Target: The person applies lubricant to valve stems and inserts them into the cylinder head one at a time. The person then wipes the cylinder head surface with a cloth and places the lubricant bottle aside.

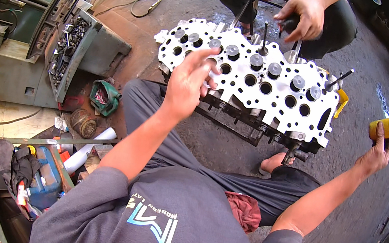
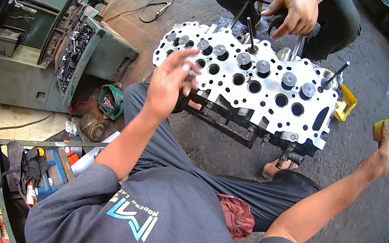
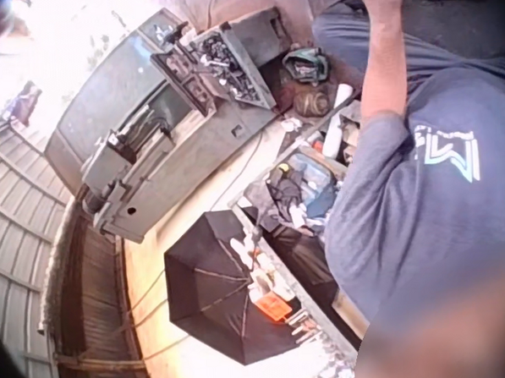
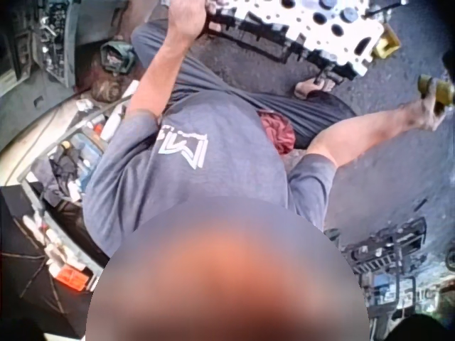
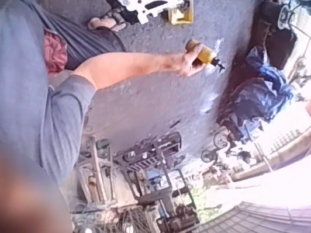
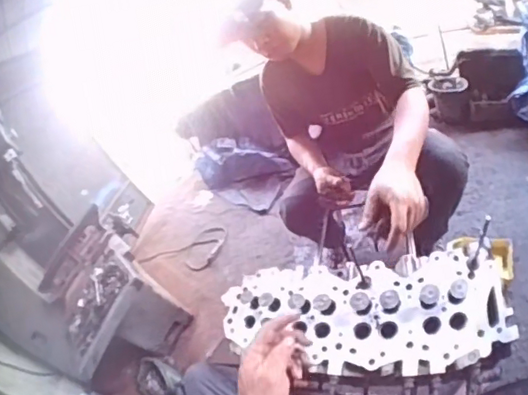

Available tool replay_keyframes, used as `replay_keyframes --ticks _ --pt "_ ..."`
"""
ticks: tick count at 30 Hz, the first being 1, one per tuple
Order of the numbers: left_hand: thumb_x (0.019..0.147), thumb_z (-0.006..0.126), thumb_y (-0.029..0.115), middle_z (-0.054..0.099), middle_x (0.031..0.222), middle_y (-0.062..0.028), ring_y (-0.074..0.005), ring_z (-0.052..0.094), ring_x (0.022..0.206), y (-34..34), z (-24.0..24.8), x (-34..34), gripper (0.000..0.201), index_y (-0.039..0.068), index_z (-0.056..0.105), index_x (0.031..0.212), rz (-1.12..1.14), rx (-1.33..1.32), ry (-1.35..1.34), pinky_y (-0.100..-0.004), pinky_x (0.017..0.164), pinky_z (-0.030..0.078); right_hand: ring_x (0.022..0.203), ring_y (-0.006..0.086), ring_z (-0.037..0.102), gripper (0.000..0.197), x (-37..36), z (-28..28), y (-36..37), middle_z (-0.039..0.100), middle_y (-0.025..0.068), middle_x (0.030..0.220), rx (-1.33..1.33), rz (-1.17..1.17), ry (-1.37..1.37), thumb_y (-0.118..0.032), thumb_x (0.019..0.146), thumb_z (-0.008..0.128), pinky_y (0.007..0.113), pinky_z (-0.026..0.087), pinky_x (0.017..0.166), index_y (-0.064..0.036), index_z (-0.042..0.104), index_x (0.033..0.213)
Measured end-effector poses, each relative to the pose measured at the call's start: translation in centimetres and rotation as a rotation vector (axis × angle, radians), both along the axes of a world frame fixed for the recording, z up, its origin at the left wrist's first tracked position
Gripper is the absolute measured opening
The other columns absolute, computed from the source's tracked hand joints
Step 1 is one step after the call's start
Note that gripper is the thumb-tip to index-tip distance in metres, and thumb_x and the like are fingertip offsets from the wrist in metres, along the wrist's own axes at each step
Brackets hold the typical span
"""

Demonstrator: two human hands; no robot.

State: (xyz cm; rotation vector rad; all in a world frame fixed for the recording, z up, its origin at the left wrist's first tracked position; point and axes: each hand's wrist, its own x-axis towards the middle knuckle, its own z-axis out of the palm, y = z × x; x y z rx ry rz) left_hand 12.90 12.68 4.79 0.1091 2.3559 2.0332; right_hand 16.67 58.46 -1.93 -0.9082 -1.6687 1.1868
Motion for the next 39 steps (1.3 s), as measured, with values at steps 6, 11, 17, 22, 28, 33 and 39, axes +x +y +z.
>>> replay_keyframes --ticks 6,11,17,22,28,33,39 --pt "0.112 0.026 0.053 0.065 0.123 -0.0182 -0.0161 0.062 0.079 3.4 1.5 -11.9 0.061 0.012 0.041 0.155 -0.333 0.268 -0.587 -0.0246 0.062 0.047 0.127 0.0309 0.064 0.068 0.3 0.9 -0.4 0.069 0.0163 0.131 -0.002 0.014 0.017 -0.034 0.081 0.090 0.044 0.044 0.116 0.0025 0.065 0.134" --pt "0.112 0.035 0.049 0.071 0.112 -0.0151 -0.0151 0.069 0.081 5.8 1.4 -15.2 0.056 0.003 0.057 0.136 -0.488 0.193 -0.698 -0.0235 0.068 0.057 0.125 0.0301 0.065 0.066 1.2 1.2 -0.4 0.068 0.0170 0.129 0.008 0.008 0.036 -0.029 0.082 0.090 0.042 0.047 0.114 0.0048 0.065 0.133" --pt "0.104 0.057 0.011 0.071 0.100 -0.0170 -0.0203 0.072 0.082 3.5 3.0 -9.5 0.019 -0.002 0.053 0.117 -0.188 -0.002 -0.249 -0.0303 0.073 0.060 0.120 0.0276 0.066 0.057 2.8 3.3 -1.3 0.070 0.0155 0.125 0.040 0.029 0.132 -0.024 0.085 0.087 0.040 0.047 0.112 0.0046 0.066 0.131" --pt "0.104 0.054 0.002 0.072 0.098 -0.0207 -0.0191 0.071 0.080 -5.3 4.3 -1.4 0.023 -0.004 0.042 0.122 0.053 0.164 0.100 -0.0308 0.073 0.060 0.109 0.0219 0.069 0.041 7.3 7.7 -6.9 0.073 0.0110 0.116 0.065 0.260 0.237 -0.013 0.087 0.082 0.039 0.051 0.104 -0.0017 0.071 0.125" --pt "0.101 0.056 -0.004 0.069 0.118 -0.0153 -0.0230 0.074 0.095 -9.5 1.7 5.0 0.031 0.003 0.056 0.131 0.133 0.589 -0.254 -0.0346 0.083 0.064 0.105 0.0204 0.065 0.043 10.2 10.7 -18.6 0.072 0.0075 0.115 0.371 0.772 -0.055 -0.008 0.074 0.090 0.036 0.050 0.096 -0.0058 0.074 0.114" --pt "0.100 0.069 0.008 0.073 0.103 -0.0072 -0.0166 0.073 0.094 -7.5 1.5 6.1 0.014 0.005 0.072 0.113 -0.067 0.532 -0.040 -0.0246 0.078 0.057 0.106 0.0269 0.063 0.056 8.1 14.6 -23.5 0.072 0.0079 0.112 1.094 0.837 -0.178 -0.003 0.063 0.091 0.038 0.049 0.093 -0.0074 0.073 0.116" --pt "0.091 0.074 -0.005 0.066 0.111 -0.0057 -0.0104 0.065 0.099 -6.5 2.3 7.1 0.021 0.000 0.075 0.111 -0.130 0.350 0.462 -0.0229 0.087 0.056 0.104 0.0281 0.063 0.059 7.2 19.7 -25.5 0.072 0.0079 0.113 1.319 0.847 -0.141 -0.001 0.060 0.090 0.039 0.050 0.092 -0.0080 0.073 0.116"
